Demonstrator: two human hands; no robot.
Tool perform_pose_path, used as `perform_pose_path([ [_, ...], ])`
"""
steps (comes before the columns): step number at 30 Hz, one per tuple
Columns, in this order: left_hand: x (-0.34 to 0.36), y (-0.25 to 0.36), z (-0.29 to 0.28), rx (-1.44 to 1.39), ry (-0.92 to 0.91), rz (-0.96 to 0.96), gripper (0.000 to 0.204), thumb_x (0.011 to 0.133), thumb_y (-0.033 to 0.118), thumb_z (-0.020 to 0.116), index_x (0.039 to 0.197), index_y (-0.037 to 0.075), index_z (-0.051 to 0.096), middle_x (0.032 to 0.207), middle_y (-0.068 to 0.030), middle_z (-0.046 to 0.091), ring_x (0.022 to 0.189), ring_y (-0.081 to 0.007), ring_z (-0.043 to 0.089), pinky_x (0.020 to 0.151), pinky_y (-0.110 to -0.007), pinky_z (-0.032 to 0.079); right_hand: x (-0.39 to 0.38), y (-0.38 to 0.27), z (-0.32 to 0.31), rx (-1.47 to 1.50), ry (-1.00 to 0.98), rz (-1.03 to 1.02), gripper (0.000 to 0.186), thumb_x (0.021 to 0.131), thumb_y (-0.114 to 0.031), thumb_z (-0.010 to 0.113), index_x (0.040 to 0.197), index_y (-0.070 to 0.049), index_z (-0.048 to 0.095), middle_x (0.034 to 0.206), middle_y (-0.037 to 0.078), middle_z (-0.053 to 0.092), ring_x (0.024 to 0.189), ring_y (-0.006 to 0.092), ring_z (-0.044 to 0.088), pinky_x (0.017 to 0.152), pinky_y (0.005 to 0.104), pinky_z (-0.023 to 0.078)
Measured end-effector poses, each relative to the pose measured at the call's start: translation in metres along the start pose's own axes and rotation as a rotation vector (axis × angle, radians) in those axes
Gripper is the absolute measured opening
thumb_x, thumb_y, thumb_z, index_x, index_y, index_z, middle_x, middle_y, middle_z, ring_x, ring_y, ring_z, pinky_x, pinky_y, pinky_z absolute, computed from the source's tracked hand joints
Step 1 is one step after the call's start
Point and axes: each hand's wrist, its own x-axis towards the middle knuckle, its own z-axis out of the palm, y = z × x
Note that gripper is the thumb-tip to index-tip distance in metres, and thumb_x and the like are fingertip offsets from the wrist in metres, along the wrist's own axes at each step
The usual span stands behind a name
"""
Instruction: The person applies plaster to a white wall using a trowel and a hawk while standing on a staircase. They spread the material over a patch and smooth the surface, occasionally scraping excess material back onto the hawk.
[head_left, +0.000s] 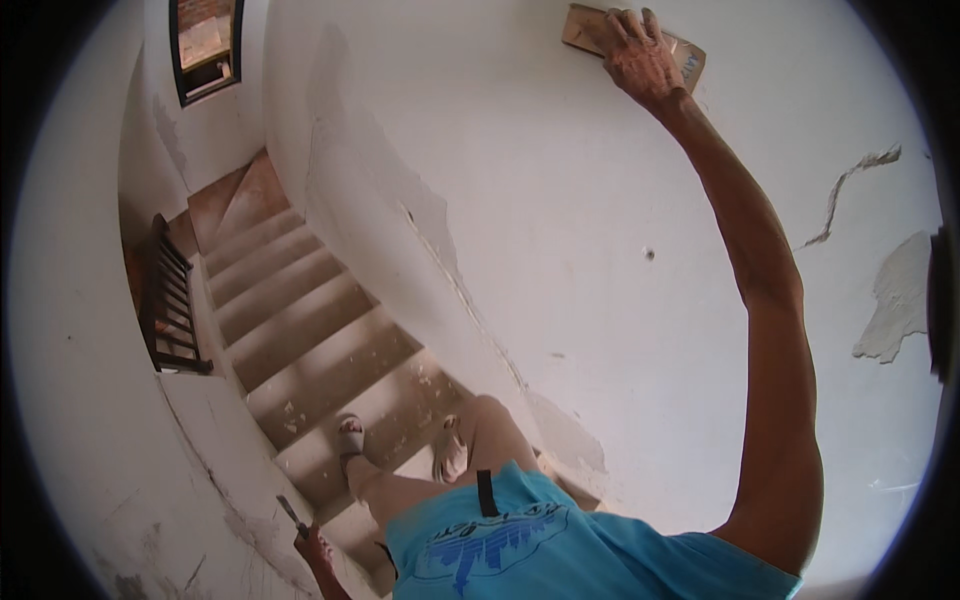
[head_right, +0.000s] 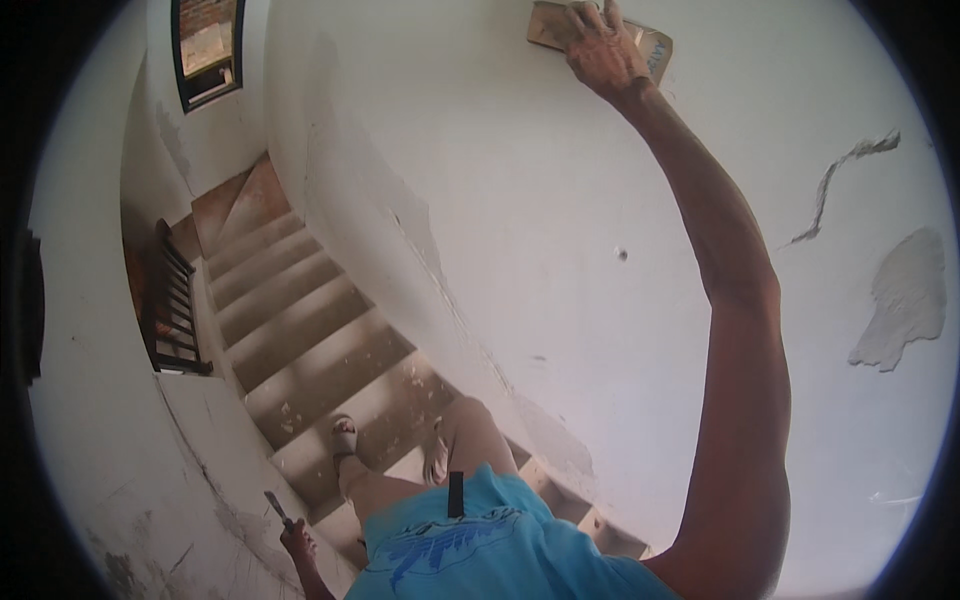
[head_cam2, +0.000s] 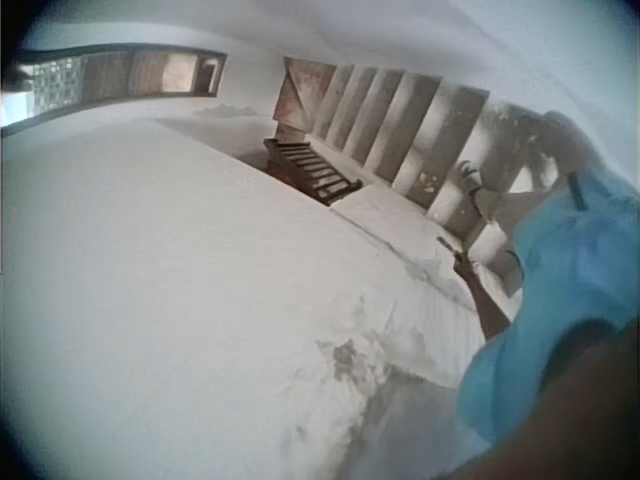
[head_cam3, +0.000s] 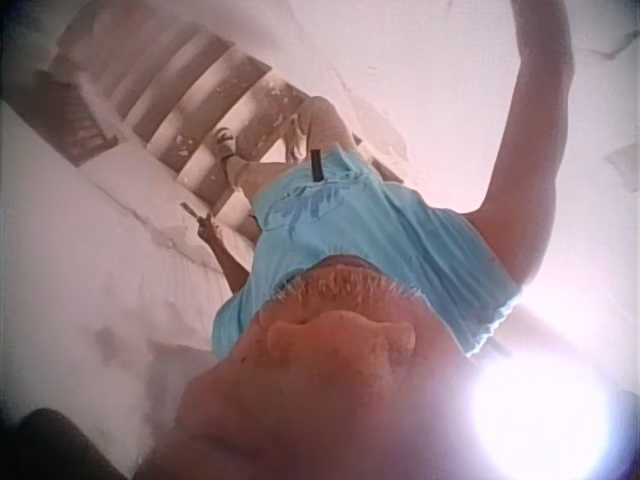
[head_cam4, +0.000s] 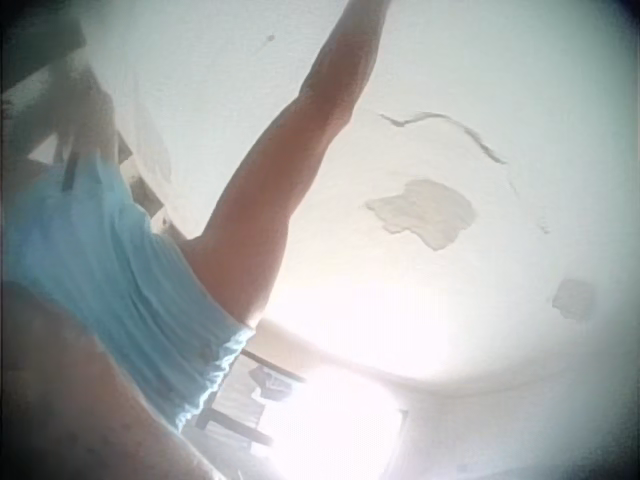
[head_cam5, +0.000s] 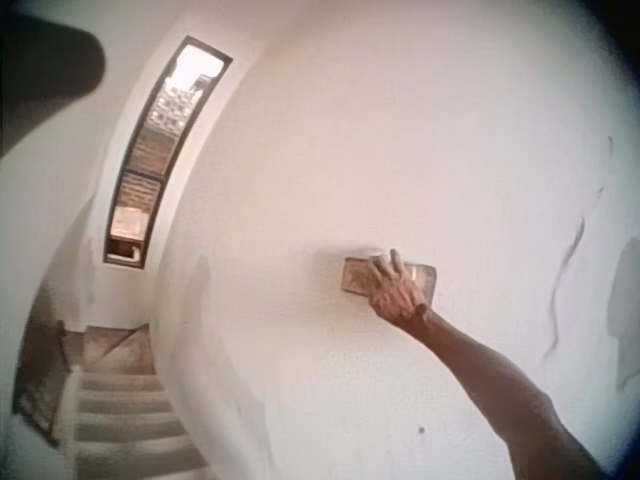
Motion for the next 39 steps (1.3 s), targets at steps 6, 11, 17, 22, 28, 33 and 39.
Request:
perform_pose_path([
  [6, 0.002, -0.002, 0.001, -0.051, -0.041, 0.046, 0.027, 0.086, 0.013, 0.069, 0.074, 0.014, 0.045, 0.052, 0.0064, 0.034, 0.036, -0.0054, 0.031, 0.032, -0.026, 0.025, -0.147, -0.196, 0.108, -0.131, 0.453, -0.406, 0.054, 0.094, -0.029, 0.054, 0.144, -0.014, 0.044, 0.131, 0.010, 0.052, 0.133, 0.0364, 0.039, 0.107, 0.0584, 0.037],
  [11, -0.004, -0.029, -0.015, 0.039, 0.008, 0.034, 0.026, 0.084, 0.015, 0.071, 0.073, 0.014, 0.047, 0.052, 0.0061, 0.036, 0.036, -0.0059, 0.032, 0.031, -0.026, 0.027, -0.193, -0.234, 0.092, 0.518, 0.268, -0.591, 0.055, 0.088, -0.026, 0.057, 0.141, -0.014, 0.047, 0.124, 0.010, 0.055, 0.123, 0.0397, 0.046, 0.093, 0.0546, 0.049],
  [17, -0.013, -0.019, -0.026, 0.129, 0.016, 0.025, 0.026, 0.084, 0.016, 0.071, 0.073, 0.013, 0.048, 0.052, 0.0058, 0.037, 0.035, -0.0064, 0.033, 0.031, -0.025, 0.028, -0.095, -0.181, 0.029, 0.175, 0.337, -0.297, 0.045, 0.084, -0.022, 0.063, 0.127, -0.008, 0.058, 0.115, 0.007, 0.055, 0.117, 0.0268, 0.047, 0.109, 0.0481, 0.039],
  [22, -0.016, -0.021, -0.016, 0.115, 0.014, 0.035, 0.026, 0.087, 0.018, 0.071, 0.075, 0.012, 0.049, 0.052, 0.0056, 0.036, 0.037, -0.0053, 0.032, 0.032, -0.025, 0.027, -0.206, -0.265, 0.082, 0.663, 0.339, -0.416, 0.061, 0.080, -0.027, 0.066, 0.138, -0.013, 0.052, 0.125, 0.014, 0.048, 0.125, 0.0435, 0.042, 0.092, 0.0512, 0.050],
  [28, -0.022, -0.045, -0.019, 0.103, 0.005, -0.056, 0.024, 0.088, 0.019, 0.071, 0.078, 0.012, 0.050, 0.053, 0.0063, 0.036, 0.037, -0.0049, 0.031, 0.032, -0.025, 0.026, -0.349, -0.310, 0.086, 0.624, 0.178, -0.690, 0.065, 0.079, -0.034, 0.063, 0.137, -0.008, 0.053, 0.124, 0.015, 0.050, 0.125, 0.0419, 0.041, 0.086, 0.0446, 0.051],
  [33, -0.035, -0.048, -0.027, 0.143, 0.031, -0.074, 0.024, 0.087, 0.019, 0.072, 0.078, 0.013, 0.051, 0.053, 0.0064, 0.036, 0.037, -0.0049, 0.031, 0.032, -0.025, 0.026, -0.354, -0.316, 0.077, 0.905, 0.079, -0.758, 0.052, 0.083, -0.027, 0.061, 0.131, -0.008, 0.057, 0.117, 0.013, 0.055, 0.126, 0.0401, 0.043, 0.090, 0.0470, 0.051],
  [39, -0.019, -0.036, -0.040, 0.226, 0.027, -0.010, 0.024, 0.087, 0.021, 0.072, 0.078, 0.013, 0.051, 0.054, 0.0069, 0.035, 0.038, -0.0049, 0.031, 0.033, -0.024, 0.027, -0.311, -0.382, 0.104, -0.079, 0.294, -0.647, 0.049, 0.090, -0.025, 0.059, 0.137, -0.011, 0.052, 0.126, 0.013, 0.051, 0.128, 0.0347, 0.043, 0.090, 0.0435, 0.052],
])
